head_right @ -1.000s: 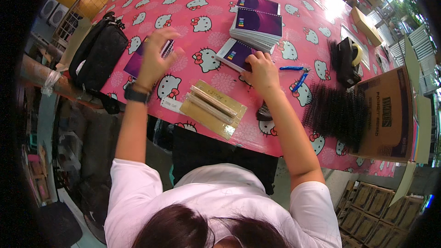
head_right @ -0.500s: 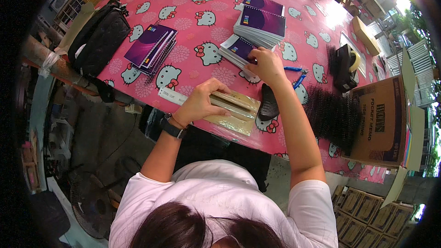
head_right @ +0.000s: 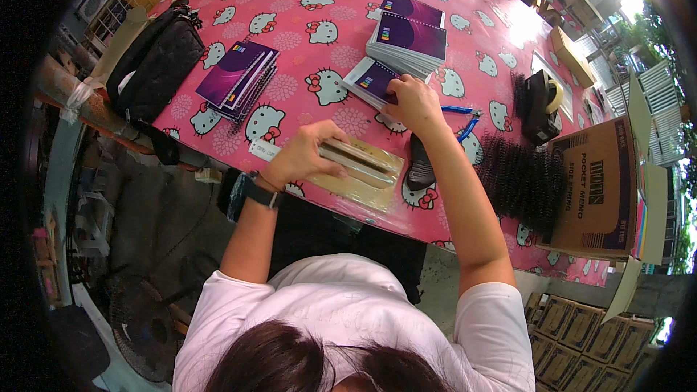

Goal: The person assembles notebooks by aligning paper stacks, inserting them into covers, and securing them using a spiral binding tool.

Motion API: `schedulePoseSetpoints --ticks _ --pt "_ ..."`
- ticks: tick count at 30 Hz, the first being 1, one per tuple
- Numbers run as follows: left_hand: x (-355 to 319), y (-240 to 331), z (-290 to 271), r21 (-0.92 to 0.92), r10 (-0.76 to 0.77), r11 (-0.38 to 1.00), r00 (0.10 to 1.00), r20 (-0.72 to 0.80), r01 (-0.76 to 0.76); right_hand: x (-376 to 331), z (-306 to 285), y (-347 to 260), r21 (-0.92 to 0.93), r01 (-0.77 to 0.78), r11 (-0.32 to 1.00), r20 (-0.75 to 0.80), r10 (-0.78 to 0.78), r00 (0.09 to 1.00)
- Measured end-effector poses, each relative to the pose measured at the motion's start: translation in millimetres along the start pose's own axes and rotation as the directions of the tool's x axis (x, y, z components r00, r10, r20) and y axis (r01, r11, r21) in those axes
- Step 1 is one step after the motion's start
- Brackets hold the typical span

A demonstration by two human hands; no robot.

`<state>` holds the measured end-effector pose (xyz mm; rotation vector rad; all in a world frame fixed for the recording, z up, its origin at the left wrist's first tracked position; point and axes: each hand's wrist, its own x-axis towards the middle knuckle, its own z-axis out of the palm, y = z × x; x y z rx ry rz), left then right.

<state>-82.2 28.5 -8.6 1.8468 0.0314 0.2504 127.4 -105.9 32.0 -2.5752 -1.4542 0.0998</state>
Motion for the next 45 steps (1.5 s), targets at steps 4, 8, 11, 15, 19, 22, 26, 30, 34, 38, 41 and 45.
schedulePoseSetpoints --ticks 4,8,11,15,19,22,26,30,34,38,41,45 --pt "4.3 2.5 -23.3 0.070 -0.053 0.996 0.999 -0.003 0.053 0.3 -1.6 -3.6 -0.036 -0.016 0.999 0.014 0.017 1.000" --pt "2.4 2.8 -29.0 0.219 0.064 0.974 0.997 -0.037 -0.054 -2.2 0.7 -7.5 -0.087 -0.001 0.996 -0.036 -0.002 0.999" --pt "-0.8 0.7 -26.1 0.108 0.015 0.994 0.999 -0.040 -0.011 2.6 3.6 11.6 0.075 0.029 0.997 0.004 -0.029 1.000" --pt "-0.7 -0.4 -25.8 0.020 -0.023 1.000 0.999 -0.031 0.023 6.0 4.4 19.5 0.060 0.092 0.994 -0.062 -0.089 0.994" --pt "2.6 12.3 -23.3 0.392 0.379 0.884 0.881 -0.284 -0.254 -2.2 -2.3 18.2 0.003 0.102 0.995 -0.420 -0.091 0.903" --pt "-3.9 37.0 -29.7 -0.561 -0.307 0.824 0.895 -0.323 0.080 -35.6 -30.3 -11.1 0.056 0.135 0.989 -0.600 -0.075 0.797" --pt "-14.8 48.6 -39.7 -0.858 -0.232 0.484 0.971 0.061 0.170 -84.2 -22.7 -58.8 -0.028 0.547 0.837 -0.485 -0.490 0.724" --pt "-17.3 38.0 -35.3 -0.690 -0.170 0.719 0.984 -0.055 0.085 -103.8 -17.0 -57.4 0.173 0.586 0.792 -0.452 -0.465 0.761" --pt "-15.1 54.0 -27.8 -0.514 -0.027 0.855 0.986 -0.163 -0.062 -116.6 -0.3 -56.9 0.807 0.321 0.496 -0.548 0.426 0.720" --pt "-2.7 41.2 -25.3 -0.144 0.046 0.988 0.998 -0.050 -0.053 -131.0 24.4 -44.9 0.969 0.145 0.198 -0.209 0.358 0.910" --pt "-7.3 33.8 -23.6 -0.228 0.048 0.972 0.999 0.003 -0.046 -138.6 28.8 -46.7 0.939 0.094 0.331 -0.204 0.316 0.927" --pt "-11.5 23.0 -23.1 -0.248 0.083 0.965 0.997 -0.013 -0.083 -143.1 41.9 -43.7 0.836 0.139 0.532 -0.311 0.249 0.917"
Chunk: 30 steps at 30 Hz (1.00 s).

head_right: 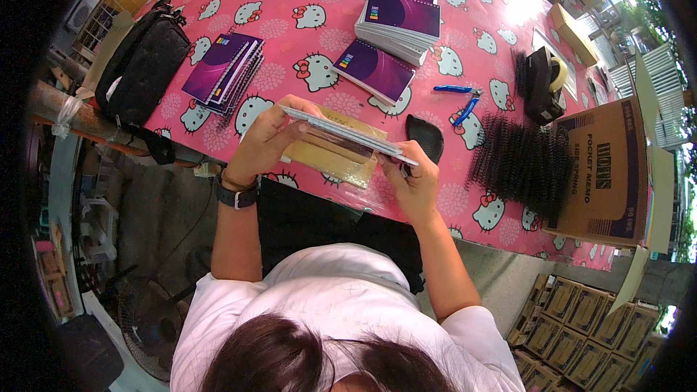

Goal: The person assembles notebooks by aligning paper stacks, inserting them into covers, and securing them using a spiral binding tool.

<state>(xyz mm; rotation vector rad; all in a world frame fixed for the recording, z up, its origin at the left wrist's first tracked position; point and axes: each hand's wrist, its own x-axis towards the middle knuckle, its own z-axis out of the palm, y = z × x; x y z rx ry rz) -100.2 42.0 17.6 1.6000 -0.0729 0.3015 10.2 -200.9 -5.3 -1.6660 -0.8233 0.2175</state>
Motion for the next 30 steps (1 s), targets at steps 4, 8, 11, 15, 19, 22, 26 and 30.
schedulePoseSetpoints --ticks 4,8,11,15,19,22,26,30 --pt "-2.1 -3.3 -0.2 0.206 0.044 0.978 0.994 -0.101 -0.022 4.2 0.0 5.3 -0.196 0.112 0.974 0.027 -0.108 0.994" --pt "-8.3 -17.9 18.8 -0.131 0.033 0.988 0.938 -0.346 -0.083 8.5 20.4 0.3 0.118 0.100 0.988 -0.162 -0.080 0.984" --pt "-5.5 -24.4 37.4 0.242 0.120 0.969 0.948 -0.296 -0.047 11.0 42.5 0.8 0.524 -0.050 0.850 -0.041 0.083 0.996" --pt "-2.0 -35.8 42.8 0.195 0.102 0.981 0.876 -0.472 -0.009 16.6 42.9 1.5 0.492 -0.143 0.859 -0.014 0.172 0.985" --pt "-4.2 -27.8 52.0 0.137 0.095 0.990 0.840 -0.534 -0.025 40.4 -33.5 16.5 -0.212 -0.161 0.964 -0.373 0.073 0.925" --pt "0.3 -35.6 54.2 0.238 0.179 0.969 0.834 -0.521 -0.058 56.7 -120.8 61.6 -0.534 -0.323 0.781 -0.506 0.011 0.863" --pt "5.8 -41.8 58.8 0.246 0.210 0.966 0.778 -0.592 -0.074 58.1 -134.8 80.9 -0.769 -0.491 0.410 -0.461 0.176 0.869" --pt "5.3 -34.6 53.2 0.202 0.157 0.978 0.786 -0.598 -0.042 58.7 -124.6 78.4 -0.729 -0.499 0.468 -0.436 0.244 0.866"
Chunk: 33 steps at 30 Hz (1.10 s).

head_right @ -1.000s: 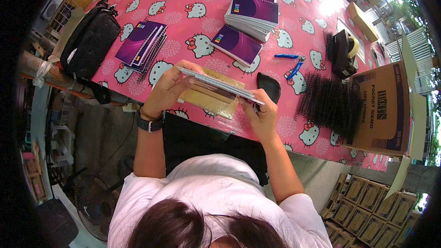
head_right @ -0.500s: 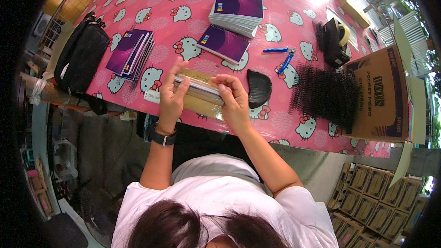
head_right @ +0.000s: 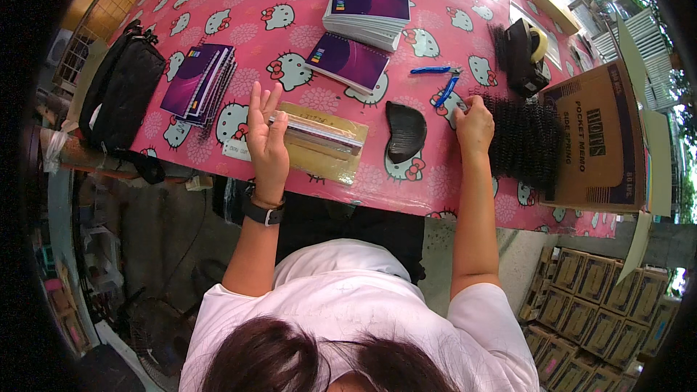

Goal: The person assembles notebooks by aligning paper stacks, inserting them into covers, and securing them using a spiral binding tool.

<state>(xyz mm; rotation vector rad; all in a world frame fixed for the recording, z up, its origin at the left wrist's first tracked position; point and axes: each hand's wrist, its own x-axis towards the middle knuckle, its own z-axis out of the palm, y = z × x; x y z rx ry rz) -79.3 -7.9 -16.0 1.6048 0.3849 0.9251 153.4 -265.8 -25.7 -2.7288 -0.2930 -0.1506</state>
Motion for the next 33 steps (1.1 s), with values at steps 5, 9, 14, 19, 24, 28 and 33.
schedulePoseSetpoints --ticks 5,9,14,19,24,28,33 --pt "-5.2 36.9 4.0 0.557 0.210 0.792 0.968 0.135 -0.250 -18.2 -30.9 -8.7 0.659 -0.002 0.752 0.148 -0.127 0.981" --pt "-16.7 41.1 16.4 0.541 0.254 0.717 0.887 0.385 -0.440 -75.0 -58.5 -78.2 0.712 0.196 0.674 0.217 -0.476 0.852" --pt "-13.5 26.7 19.6 0.397 0.262 0.805 0.864 0.431 -0.442 -99.7 -57.6 -89.1 0.745 0.191 0.640 0.268 -0.549 0.792" --pt "-10.3 29.2 15.3 0.363 0.267 0.817 0.852 0.449 -0.448 -98.5 -55.3 -85.5 0.740 0.239 0.629 0.257 -0.593 0.763" --pt "-7.6 33.1 11.8 0.322 0.253 0.838 0.837 0.486 -0.440 -100.0 -56.0 -83.5 0.739 0.301 0.602 0.254 -0.664 0.704" --pt "-6.5 38.5 8.7 0.288 0.222 0.854 0.804 0.551 -0.433 -105.2 -58.5 -85.3 0.768 -0.103 0.632 0.518 -0.519 0.679" --pt "-13.7 44.9 16.9 0.340 0.267 0.775 0.764 0.587 -0.532 -113.5 -48.8 -92.8 0.804 0.113 0.584 0.340 -0.607 0.718"
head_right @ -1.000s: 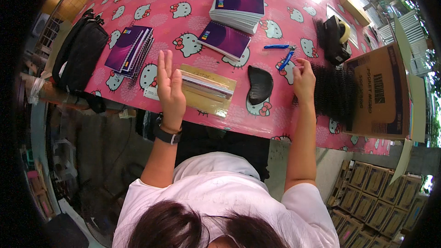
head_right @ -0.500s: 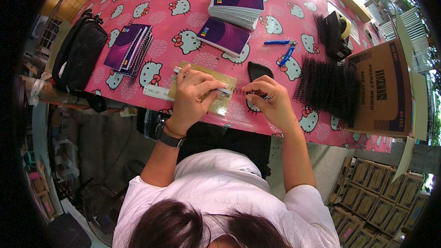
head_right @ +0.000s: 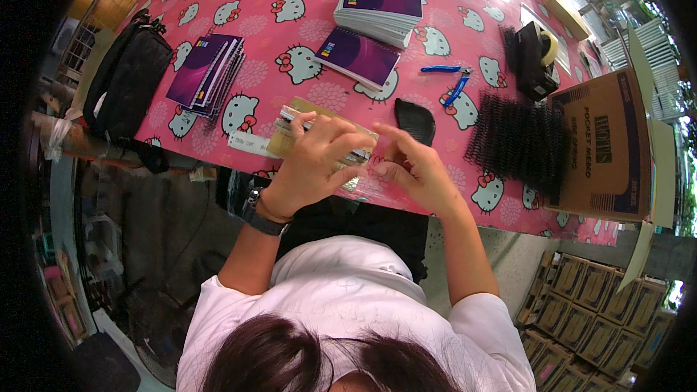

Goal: The person assembles notebooks by aligning paper stacks, inserting them into covers, and securing them using a spiral binding tool.

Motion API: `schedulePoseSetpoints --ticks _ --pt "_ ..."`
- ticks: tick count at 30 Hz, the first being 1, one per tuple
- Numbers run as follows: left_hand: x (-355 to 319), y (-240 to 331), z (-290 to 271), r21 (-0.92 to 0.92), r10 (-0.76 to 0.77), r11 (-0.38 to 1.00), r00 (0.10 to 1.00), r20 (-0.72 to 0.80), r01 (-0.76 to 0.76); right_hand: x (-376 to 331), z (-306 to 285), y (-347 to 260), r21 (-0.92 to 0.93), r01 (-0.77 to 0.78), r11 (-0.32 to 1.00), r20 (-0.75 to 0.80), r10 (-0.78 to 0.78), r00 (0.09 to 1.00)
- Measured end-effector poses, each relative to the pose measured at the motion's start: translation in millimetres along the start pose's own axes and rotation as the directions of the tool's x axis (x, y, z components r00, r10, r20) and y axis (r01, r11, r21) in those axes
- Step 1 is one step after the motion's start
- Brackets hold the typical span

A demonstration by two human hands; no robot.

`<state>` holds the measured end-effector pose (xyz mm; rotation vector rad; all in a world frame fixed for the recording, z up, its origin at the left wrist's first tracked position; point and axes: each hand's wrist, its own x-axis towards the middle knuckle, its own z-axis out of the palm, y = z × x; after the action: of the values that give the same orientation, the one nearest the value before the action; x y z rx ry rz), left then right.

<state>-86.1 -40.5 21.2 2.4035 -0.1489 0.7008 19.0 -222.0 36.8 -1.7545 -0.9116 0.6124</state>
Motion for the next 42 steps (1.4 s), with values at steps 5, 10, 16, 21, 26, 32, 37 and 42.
schedulePoseSetpoints --ticks 5,10,16,21,26,32,37,42 --pt "0.0 -7.3 5.6 0.173 0.120 0.977 0.992 0.043 -0.126 4.6 -11.9 9.5 0.070 -0.110 0.991 -0.027 0.112 0.993" --pt "7.6 -5.8 7.4 0.198 0.250 0.944 0.964 0.089 -0.263 16.6 -17.4 -5.0 -0.249 0.116 0.961 -0.172 -0.162 0.972" --pt "-1.5 -25.2 35.1 0.088 0.293 0.955 0.950 -0.112 -0.284 55.0 66.2 -70.0 -0.347 0.520 0.781 0.304 -0.431 0.850" --pt "11.7 -13.9 7.4 0.283 0.303 0.888 0.924 0.233 -0.362 76.1 101.8 -92.5 -0.453 0.481 0.750 0.677 -0.061 0.733" --pt "17.7 -19.8 8.1 0.158 0.324 0.920 0.923 0.208 -0.359 62.9 89.3 -70.0 -0.249 0.643 0.724 0.612 -0.398 0.684" --pt "14.8 -27.1 18.4 0.121 0.342 0.927 0.932 0.124 -0.356 45.3 87.2 -74.4 -0.238 0.587 0.774 0.500 -0.420 0.757" --pt "5.6 -18.7 7.6 0.220 0.268 0.930 0.952 0.146 -0.295 44.0 5.0 -46.9 -0.265 0.380 0.886 -0.102 -0.418 0.903" --pt "8.2 -13.6 20.2 0.321 0.344 0.885 0.938 0.039 -0.337 39.5 -70.0 56.8 -0.486 0.046 0.873 -0.240 -0.184 0.953"
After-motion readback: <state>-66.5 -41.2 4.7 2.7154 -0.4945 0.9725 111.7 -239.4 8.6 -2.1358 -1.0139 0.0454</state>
